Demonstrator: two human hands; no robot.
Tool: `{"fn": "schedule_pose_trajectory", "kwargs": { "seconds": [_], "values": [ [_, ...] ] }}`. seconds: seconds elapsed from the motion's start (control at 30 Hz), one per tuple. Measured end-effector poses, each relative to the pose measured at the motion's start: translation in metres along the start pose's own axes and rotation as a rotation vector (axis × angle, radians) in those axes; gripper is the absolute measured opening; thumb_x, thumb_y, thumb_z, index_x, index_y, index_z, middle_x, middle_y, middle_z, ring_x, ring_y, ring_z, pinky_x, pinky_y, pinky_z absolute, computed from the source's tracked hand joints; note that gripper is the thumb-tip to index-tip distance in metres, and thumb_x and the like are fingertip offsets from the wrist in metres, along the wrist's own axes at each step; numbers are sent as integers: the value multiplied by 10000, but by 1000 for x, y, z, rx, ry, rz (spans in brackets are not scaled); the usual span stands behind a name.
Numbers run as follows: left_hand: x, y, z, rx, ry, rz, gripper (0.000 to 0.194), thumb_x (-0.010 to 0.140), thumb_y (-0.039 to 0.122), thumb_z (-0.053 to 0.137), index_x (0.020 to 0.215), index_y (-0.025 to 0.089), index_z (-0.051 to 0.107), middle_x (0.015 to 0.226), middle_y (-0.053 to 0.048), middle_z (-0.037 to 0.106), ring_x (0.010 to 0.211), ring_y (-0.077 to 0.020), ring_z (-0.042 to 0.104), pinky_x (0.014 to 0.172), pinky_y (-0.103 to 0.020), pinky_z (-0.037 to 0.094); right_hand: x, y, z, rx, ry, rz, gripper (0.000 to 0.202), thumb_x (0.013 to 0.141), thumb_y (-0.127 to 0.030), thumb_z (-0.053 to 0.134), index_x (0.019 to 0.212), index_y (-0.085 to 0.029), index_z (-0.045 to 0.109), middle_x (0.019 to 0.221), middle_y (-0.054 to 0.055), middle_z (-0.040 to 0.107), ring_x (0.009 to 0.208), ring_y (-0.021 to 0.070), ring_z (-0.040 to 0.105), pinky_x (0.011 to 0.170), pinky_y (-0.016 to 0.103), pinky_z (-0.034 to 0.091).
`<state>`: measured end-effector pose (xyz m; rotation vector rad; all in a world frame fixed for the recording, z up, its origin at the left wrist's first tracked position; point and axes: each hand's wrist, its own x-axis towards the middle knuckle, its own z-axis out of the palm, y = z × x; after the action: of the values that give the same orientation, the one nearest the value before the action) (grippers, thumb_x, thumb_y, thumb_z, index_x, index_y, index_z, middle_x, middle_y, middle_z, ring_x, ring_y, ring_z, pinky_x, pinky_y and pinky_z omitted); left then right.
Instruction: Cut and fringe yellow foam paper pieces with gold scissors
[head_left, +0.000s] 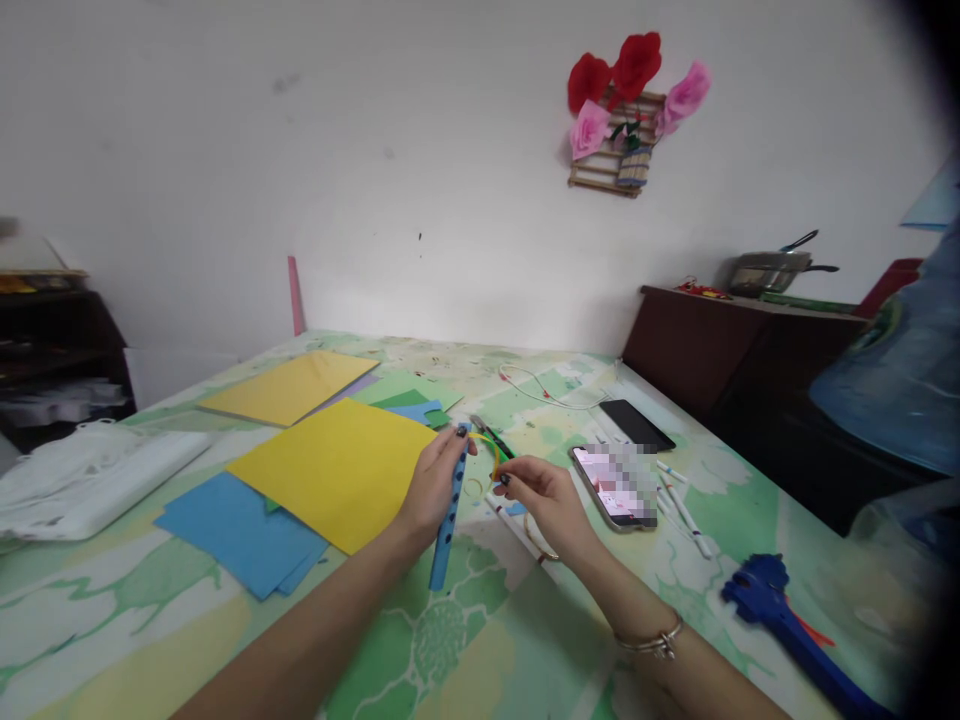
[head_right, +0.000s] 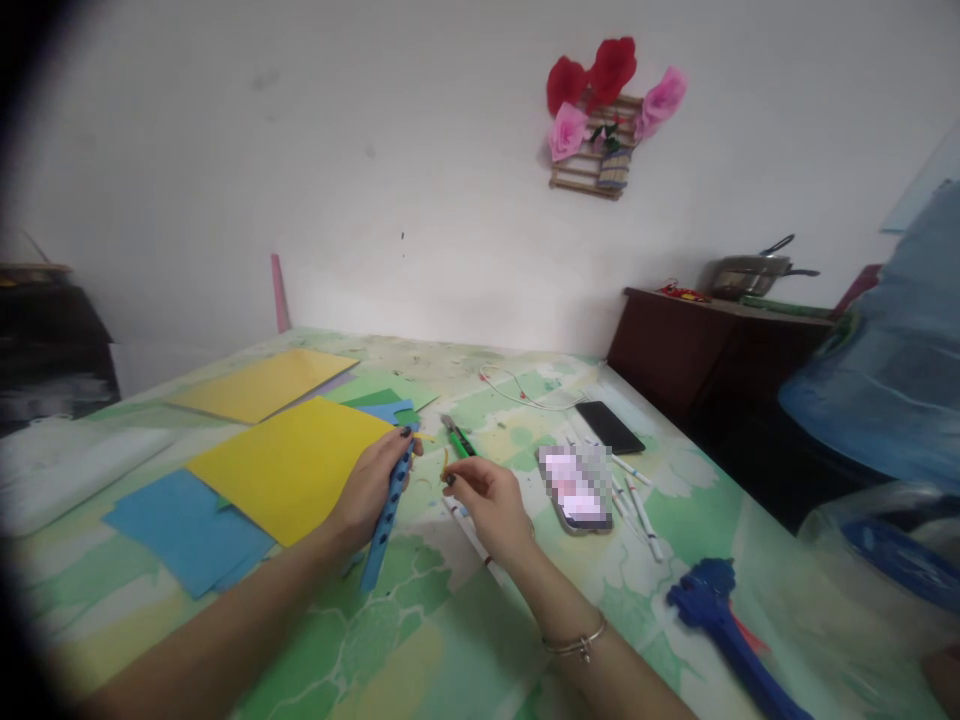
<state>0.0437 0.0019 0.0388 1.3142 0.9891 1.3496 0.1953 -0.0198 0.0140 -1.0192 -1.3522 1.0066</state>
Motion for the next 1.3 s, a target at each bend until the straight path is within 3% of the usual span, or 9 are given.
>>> {"fn": "schedule_pose_trajectory", "kwargs": {
  "seconds": [0.2, 0.4, 0.6, 0.67, 0.77, 0.87, 1.03, 1.3],
  "values": [
    [6, -1, -5, -27, -96, -32, 280, 792, 436, 518, 764, 165, 584, 484, 55, 415, 425, -82, 352, 406, -178, 244, 0, -3, -2, -63, 31, -36, 132, 729, -259, 597, 773, -154, 664, 759, 60, 680, 664, 159, 624, 616, 273, 484],
    [13, -5, -8, -115, -99, -14, 234, 754, 373, 589, 786, 145, 632, 650, 11, 550, 550, -93, 443, 500, -179, 331, -8, -9, 1, -114, 39, -153, 121, 774, -248, 556, 822, -168, 632, 716, 39, 650, 594, 138, 595, 576, 264, 482],
    [14, -7, -8, -164, -50, -22, 229, 734, 379, 618, 794, 158, 616, 591, 48, 486, 461, -60, 368, 427, -165, 269, -33, -23, 17, -225, -237, -254, 162, 744, -141, 560, 833, -188, 688, 734, 41, 685, 655, 172, 635, 651, 301, 507],
    [14, -8, -7, -193, -39, -13, 226, 733, 378, 622, 800, 164, 604, 605, 50, 486, 454, -51, 370, 415, -160, 268, -39, -25, 23, -291, -368, -262, 266, 742, -107, 538, 947, -201, 679, 840, 47, 700, 744, 181, 648, 707, 306, 513],
    [14, -8, -6, -239, -27, 9, 235, 714, 376, 639, 793, 158, 602, 635, 34, 515, 490, -63, 432, 429, -170, 324, -44, -23, 28, -397, -519, -286, 492, 744, -104, 536, 1219, -231, 530, 1130, 68, 630, 968, 205, 610, 830, 334, 495],
    [15, -7, -7, -278, -13, 21, 241, 703, 370, 647, 785, 146, 607, 679, 9, 555, 540, -81, 486, 456, -184, 375, -42, -11, 29, -533, -494, -316, 607, 739, -129, 565, 1322, -203, 411, 1311, 108, 494, 1177, 248, 473, 982, 406, 386],
    [15, -5, -9, -329, 3, 25, 195, 707, 321, 643, 769, 140, 604, 677, 7, 573, 558, -85, 513, 482, -189, 408, -36, 11, 26, -588, -350, -259, 626, 749, -129, 540, 1348, -165, 360, 1389, 142, 383, 1291, 251, 324, 1034, 452, 310],
    [7, 1, -1, -393, -46, -35, 186, 693, 293, 647, 765, 127, 605, 664, -3, 606, 538, -93, 559, 482, -193, 448, -31, 9, 25, -578, -396, -186, 785, 731, -117, 561, 1418, -232, 198, 1502, 85, 106, 1362, 255, 113, 1077, 459, 192]
  ]
}}
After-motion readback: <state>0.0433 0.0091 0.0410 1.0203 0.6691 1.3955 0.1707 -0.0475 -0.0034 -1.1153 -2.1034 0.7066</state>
